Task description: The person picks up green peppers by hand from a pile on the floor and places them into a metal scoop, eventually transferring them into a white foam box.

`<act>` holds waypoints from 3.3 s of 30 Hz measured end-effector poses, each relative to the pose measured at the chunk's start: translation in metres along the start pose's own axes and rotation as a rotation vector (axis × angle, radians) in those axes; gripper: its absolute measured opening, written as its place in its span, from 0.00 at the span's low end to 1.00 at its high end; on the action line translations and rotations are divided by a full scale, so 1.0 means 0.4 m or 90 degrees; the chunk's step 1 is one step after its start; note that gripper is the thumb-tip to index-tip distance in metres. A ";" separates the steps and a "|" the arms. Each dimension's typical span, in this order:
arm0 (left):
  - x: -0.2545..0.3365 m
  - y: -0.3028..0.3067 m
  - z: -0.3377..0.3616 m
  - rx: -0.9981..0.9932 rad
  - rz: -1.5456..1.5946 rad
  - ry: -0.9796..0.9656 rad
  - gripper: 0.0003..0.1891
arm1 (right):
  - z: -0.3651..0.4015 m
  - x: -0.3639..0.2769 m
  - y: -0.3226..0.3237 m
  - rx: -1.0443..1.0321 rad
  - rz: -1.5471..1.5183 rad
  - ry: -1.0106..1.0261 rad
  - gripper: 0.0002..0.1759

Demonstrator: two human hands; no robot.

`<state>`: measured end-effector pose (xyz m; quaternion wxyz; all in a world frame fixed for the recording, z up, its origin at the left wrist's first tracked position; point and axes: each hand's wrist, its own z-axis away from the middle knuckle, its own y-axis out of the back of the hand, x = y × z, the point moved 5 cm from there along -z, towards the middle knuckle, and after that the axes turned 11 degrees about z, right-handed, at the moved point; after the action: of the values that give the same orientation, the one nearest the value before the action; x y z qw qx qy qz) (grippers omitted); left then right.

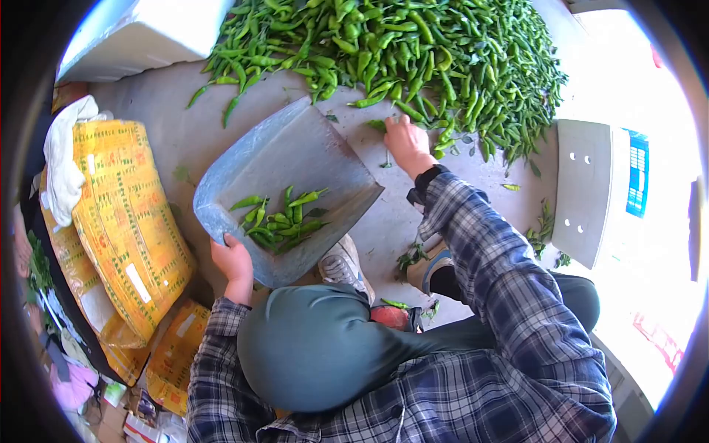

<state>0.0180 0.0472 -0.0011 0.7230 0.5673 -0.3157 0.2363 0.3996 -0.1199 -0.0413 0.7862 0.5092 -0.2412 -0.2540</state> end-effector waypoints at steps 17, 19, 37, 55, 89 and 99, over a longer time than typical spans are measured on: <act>-0.024 -0.002 -0.001 -0.014 0.051 0.018 0.15 | 0.027 0.004 0.051 0.013 -0.175 -0.070 0.13; -0.023 -0.006 -0.002 -0.012 0.078 0.004 0.15 | 0.033 0.108 0.028 0.110 -0.136 -0.181 0.12; -0.044 -0.007 -0.006 -0.036 0.058 0.058 0.15 | 0.082 0.011 0.004 -0.013 -0.150 0.025 0.17; -0.042 -0.004 -0.007 -0.025 0.048 0.016 0.15 | 0.124 0.242 -0.002 0.094 -0.213 -0.431 0.23; -0.026 -0.005 -0.006 -0.047 0.054 0.042 0.15 | 0.199 -0.101 0.095 -0.044 -0.489 0.172 0.23; -0.025 -0.002 -0.004 -0.019 0.031 0.028 0.14 | -0.006 0.181 0.006 0.219 -0.117 -0.188 0.17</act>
<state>0.0120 0.0487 -0.0091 0.7321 0.5431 -0.3172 0.2614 0.4562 -0.1641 -0.0312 0.6177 0.6129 -0.3457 -0.3511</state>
